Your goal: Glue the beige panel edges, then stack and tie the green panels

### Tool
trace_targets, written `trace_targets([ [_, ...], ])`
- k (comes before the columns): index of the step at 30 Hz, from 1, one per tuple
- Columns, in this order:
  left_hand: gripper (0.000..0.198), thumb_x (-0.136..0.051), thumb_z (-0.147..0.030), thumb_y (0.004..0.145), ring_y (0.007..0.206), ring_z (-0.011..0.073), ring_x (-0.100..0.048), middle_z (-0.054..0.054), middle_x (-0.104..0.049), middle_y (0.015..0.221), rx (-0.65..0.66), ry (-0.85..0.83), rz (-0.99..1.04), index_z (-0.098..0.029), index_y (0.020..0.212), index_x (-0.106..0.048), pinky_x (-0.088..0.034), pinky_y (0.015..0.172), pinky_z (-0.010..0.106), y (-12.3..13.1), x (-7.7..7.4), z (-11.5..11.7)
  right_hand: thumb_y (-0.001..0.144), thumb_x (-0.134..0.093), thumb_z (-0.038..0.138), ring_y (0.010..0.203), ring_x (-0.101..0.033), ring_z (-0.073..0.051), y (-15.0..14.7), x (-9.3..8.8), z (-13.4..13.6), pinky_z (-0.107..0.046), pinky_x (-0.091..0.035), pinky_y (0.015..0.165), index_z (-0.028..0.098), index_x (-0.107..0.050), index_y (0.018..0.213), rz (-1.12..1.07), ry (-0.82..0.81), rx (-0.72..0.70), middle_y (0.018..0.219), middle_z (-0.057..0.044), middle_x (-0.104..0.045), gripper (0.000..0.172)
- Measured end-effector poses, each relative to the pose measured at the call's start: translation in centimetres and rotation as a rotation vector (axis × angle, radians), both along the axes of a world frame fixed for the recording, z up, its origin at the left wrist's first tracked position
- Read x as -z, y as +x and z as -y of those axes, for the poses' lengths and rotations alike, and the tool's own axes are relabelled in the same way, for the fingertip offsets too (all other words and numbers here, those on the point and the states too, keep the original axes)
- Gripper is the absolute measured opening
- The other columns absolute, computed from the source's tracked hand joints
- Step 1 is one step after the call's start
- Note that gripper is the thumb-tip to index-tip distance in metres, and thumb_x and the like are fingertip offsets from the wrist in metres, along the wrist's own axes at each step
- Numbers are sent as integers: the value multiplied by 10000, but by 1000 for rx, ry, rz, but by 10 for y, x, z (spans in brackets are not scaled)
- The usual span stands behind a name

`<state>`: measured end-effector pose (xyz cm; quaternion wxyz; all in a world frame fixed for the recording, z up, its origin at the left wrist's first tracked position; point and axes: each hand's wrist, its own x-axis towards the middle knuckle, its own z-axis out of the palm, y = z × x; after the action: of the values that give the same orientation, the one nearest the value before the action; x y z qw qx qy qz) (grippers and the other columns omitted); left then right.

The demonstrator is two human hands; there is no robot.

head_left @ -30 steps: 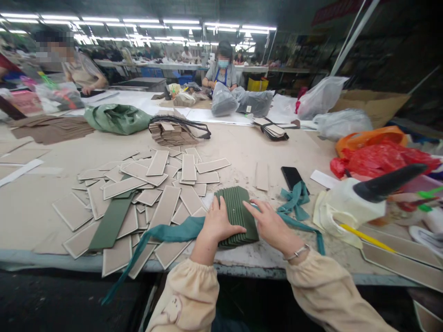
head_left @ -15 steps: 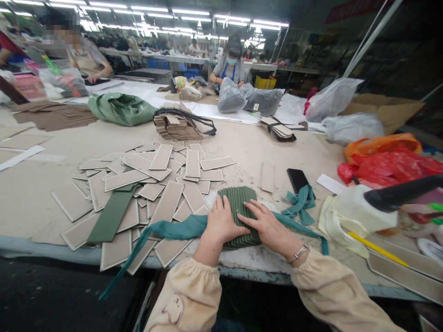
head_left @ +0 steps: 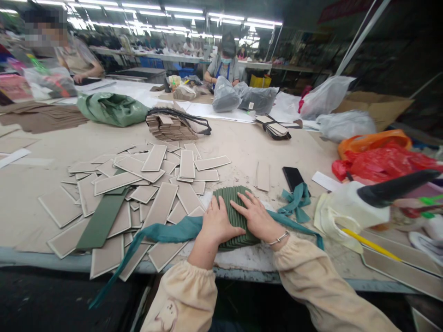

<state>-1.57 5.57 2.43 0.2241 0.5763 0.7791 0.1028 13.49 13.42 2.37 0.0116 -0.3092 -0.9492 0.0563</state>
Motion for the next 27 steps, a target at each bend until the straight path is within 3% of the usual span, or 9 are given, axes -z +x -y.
trace_targets([
  [9,1210,-667,-613,574,1409,382,-235,286,-143,1537,-20,13,-17,-8,1476,-134,-289,1105,432,3,0,0,750,-429,-29,1433,-140,-315,19,-7,37,-534,-266,1095,268,-515,1359,-15,-57,-28,1496,-128,-363,683],
  [19,1267,-676,-674,533,1418,389,-202,307,-146,1528,-10,9,-14,-1,1461,-137,-257,1117,419,2,0,-2,826,-438,89,1414,-170,-354,-17,-7,10,-552,-245,1096,173,-518,1352,6,-22,154,1504,-140,-354,539],
  [27,1044,-605,-492,655,1403,388,-245,314,-155,1522,-16,25,-23,12,1455,-163,-274,1107,444,4,1,-1,769,-401,21,1416,-156,-324,4,-7,49,-524,-255,1110,123,-556,1309,-54,-113,55,1453,-135,-429,571],
])
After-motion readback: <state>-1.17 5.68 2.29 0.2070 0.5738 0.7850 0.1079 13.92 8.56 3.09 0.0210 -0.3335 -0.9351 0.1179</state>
